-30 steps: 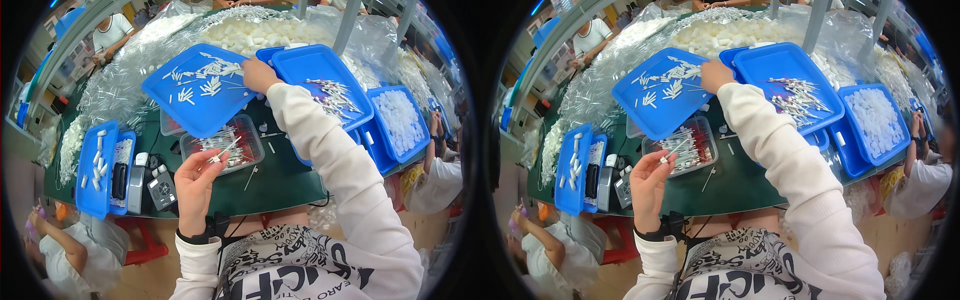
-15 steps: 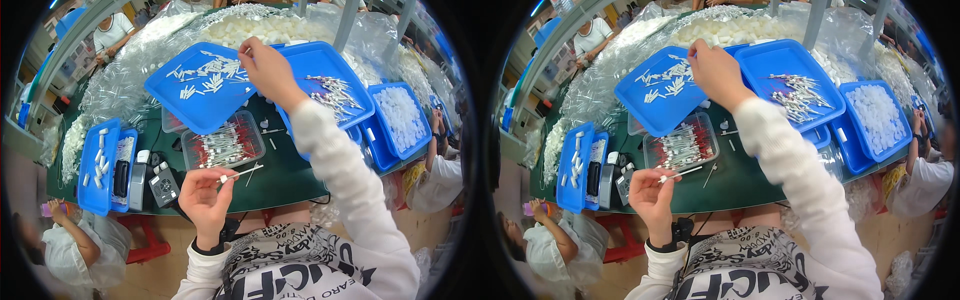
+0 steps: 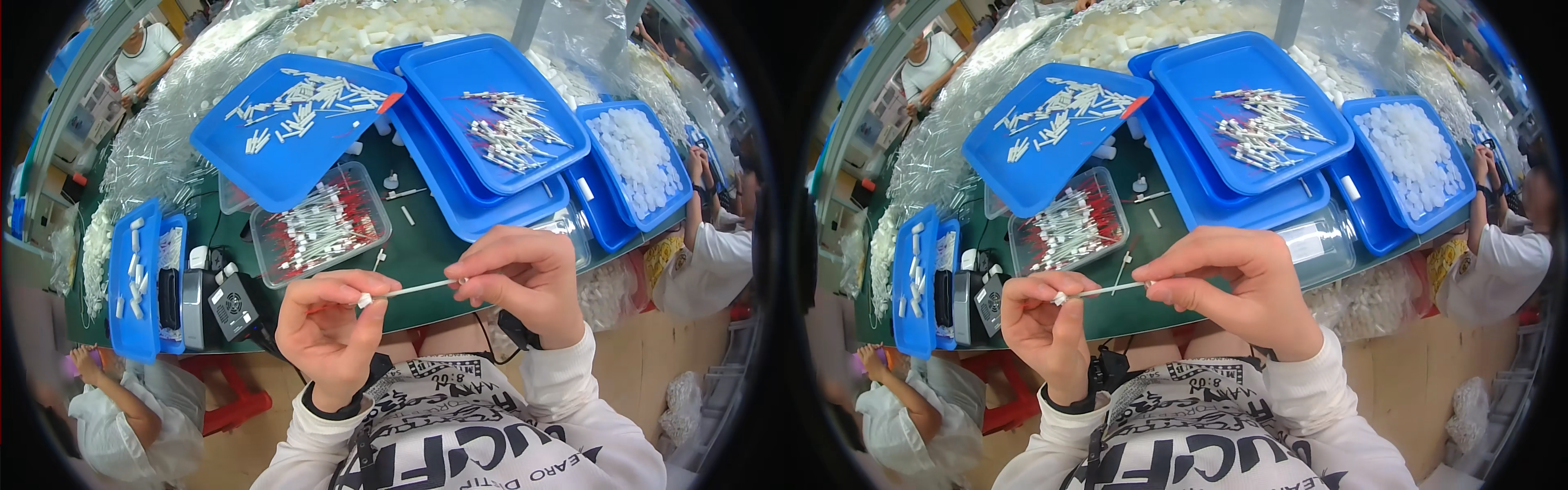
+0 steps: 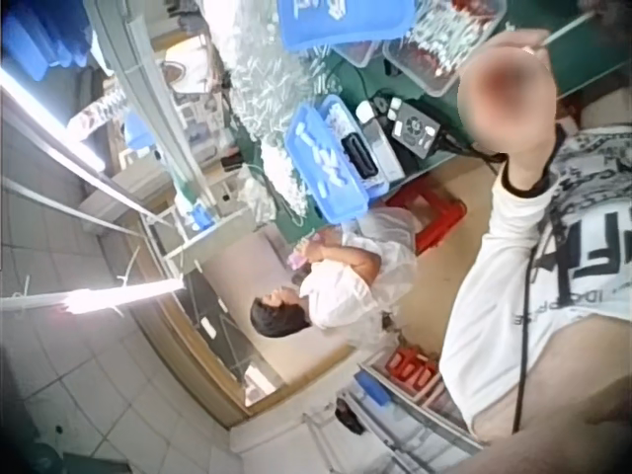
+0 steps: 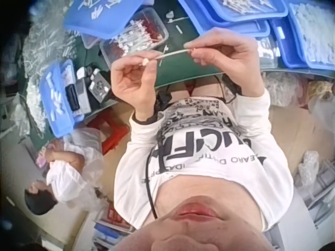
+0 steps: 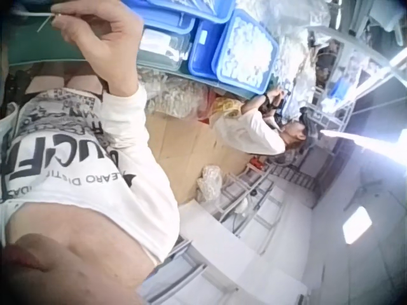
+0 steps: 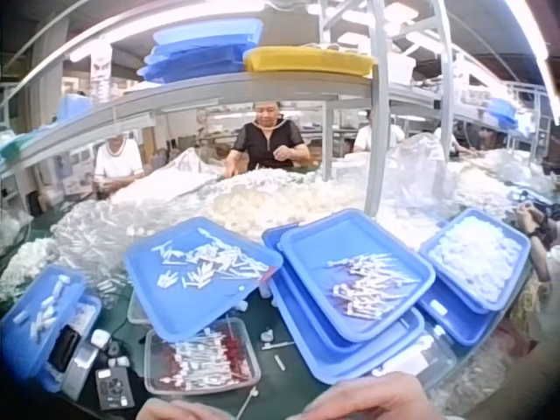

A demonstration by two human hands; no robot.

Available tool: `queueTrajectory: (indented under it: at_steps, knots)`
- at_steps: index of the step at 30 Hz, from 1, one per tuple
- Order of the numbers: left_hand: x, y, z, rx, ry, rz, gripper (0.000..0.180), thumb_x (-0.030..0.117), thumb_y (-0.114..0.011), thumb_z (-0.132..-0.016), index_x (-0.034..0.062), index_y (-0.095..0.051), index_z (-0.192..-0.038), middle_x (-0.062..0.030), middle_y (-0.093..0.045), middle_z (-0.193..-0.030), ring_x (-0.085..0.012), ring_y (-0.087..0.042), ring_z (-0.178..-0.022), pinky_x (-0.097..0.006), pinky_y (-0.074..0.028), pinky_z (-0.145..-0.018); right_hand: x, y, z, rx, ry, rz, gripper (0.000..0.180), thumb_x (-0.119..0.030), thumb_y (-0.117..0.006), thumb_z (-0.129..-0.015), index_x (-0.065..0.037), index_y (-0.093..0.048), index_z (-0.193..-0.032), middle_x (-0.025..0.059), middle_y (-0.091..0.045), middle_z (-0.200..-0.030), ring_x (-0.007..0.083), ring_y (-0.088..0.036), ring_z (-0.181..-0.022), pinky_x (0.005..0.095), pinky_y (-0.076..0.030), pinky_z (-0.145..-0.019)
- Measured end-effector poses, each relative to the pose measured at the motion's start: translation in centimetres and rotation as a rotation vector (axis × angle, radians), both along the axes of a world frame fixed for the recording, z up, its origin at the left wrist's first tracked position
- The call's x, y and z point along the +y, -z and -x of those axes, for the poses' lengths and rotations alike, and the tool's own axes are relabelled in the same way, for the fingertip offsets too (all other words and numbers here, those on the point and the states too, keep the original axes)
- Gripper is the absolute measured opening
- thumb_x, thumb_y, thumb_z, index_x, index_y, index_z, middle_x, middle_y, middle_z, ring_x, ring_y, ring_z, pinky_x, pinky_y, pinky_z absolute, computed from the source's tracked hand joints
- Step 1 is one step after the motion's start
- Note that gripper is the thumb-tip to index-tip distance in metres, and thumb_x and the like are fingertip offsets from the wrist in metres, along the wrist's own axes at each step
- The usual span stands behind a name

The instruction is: The person repeatedly picks up small white plastic pieces from a blue tray and inserts them into thin metal rods. The person then places the assembled units into a clear plastic container on the table. The process is repetitive and involves handling small parts by hand.

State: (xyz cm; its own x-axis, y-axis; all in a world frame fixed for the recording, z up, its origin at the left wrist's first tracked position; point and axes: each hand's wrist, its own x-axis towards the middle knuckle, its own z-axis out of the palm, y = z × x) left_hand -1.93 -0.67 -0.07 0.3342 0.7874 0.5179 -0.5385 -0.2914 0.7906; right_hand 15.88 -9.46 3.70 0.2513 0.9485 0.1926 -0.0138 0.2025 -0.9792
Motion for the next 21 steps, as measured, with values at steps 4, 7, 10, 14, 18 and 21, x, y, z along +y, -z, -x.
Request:
queueTrajectory:
  at_steps: [4, 7, 10, 14, 18, 21]
  knots:
    - [-0.4, 0.1, -0.4, 0.028, -0.003, -0.024, 0.024, -0.015, -0.062, -0.079, -0.0025, -0.05, -0.096, -0.0194, -0.064, -0.091, -0.0282, -0.067, -0.085, -0.041, -0.057, -0.078, -0.4, 0.1, -0.4, -0.156, 0.066, -0.029, 0.016, 0.005, -0.072, -0.076, 0.0, -0.074, -0.09, 0.0096, -0.07, -0.083, 0.014, -0.064, -0.074, 0.025, -0.049, -0.065]
    - [-0.5, 0.1, -0.6, 0.03, 0.007, -0.026, 0.024, -0.015, -0.062, -0.079, -0.0029, -0.05, -0.096, -0.0193, -0.064, -0.091, -0.028, -0.067, -0.086, -0.041, -0.057, -0.079, -0.5, 0.5, -0.6, -0.228, 0.105, -0.06, 0.017, 0.005, -0.072, -0.074, -0.001, -0.075, -0.09, 0.0095, -0.07, -0.081, 0.0154, -0.064, -0.073, 0.0261, -0.048, -0.064]
    - [-0.7, 0.2, -0.7, 0.048, 0.001, -0.033, 0.024, -0.016, -0.062, -0.079, -0.003, -0.051, -0.096, -0.0198, -0.064, -0.092, -0.0282, -0.067, -0.086, -0.041, -0.057, -0.079, -0.7, 1.0, -0.8, -0.251, 0.126, -0.081, 0.017, 0.004, -0.073, -0.074, -0.001, -0.075, -0.091, 0.0095, -0.071, -0.081, 0.0154, -0.064, -0.073, 0.0261, -0.048, -0.065]
    - [-0.8, 0.3, -0.9, 0.102, -0.012, -0.071, 0.025, -0.017, -0.062, -0.078, -0.0031, -0.052, -0.096, -0.0207, -0.065, -0.093, -0.0289, -0.067, -0.087, -0.039, -0.056, -0.079, -1.0, 1.1, -0.7, -0.247, 0.135, -0.083, 0.017, 0.003, -0.073, -0.075, -0.002, -0.075, -0.09, 0.0089, -0.071, -0.081, 0.0159, -0.065, -0.073, 0.0263, -0.049, -0.065]
    - [-0.9, 0.6, -1.1, 0.18, -0.024, -0.164, 0.023, -0.017, -0.065, -0.077, -0.0042, -0.056, -0.094, -0.0203, -0.067, -0.092, -0.0279, -0.068, -0.087, -0.037, -0.056, -0.078, -1.4, 1.2, -0.8, -0.4, 0.199, -0.069, 0.018, 0.002, -0.072, -0.076, -0.005, -0.075, -0.093, 0.0084, -0.071, -0.081, 0.0172, -0.066, -0.073, 0.0276, -0.051, -0.061]
    - [-0.7, 1.1, -1.7, 0.251, -0.031, -0.221, 0.02, -0.016, -0.068, -0.075, -0.0046, -0.061, -0.091, -0.0184, -0.069, -0.089, -0.0256, -0.068, -0.084, -0.035, -0.056, -0.075, -1.9, 1.7, -0.7, -0.514, 0.23, -0.083, 0.022, 0.001, -0.07, -0.078, -0.007, -0.074, -0.098, 0.0086, -0.07, -0.081, 0.0189, -0.067, -0.072, 0.0288, -0.052, -0.06]
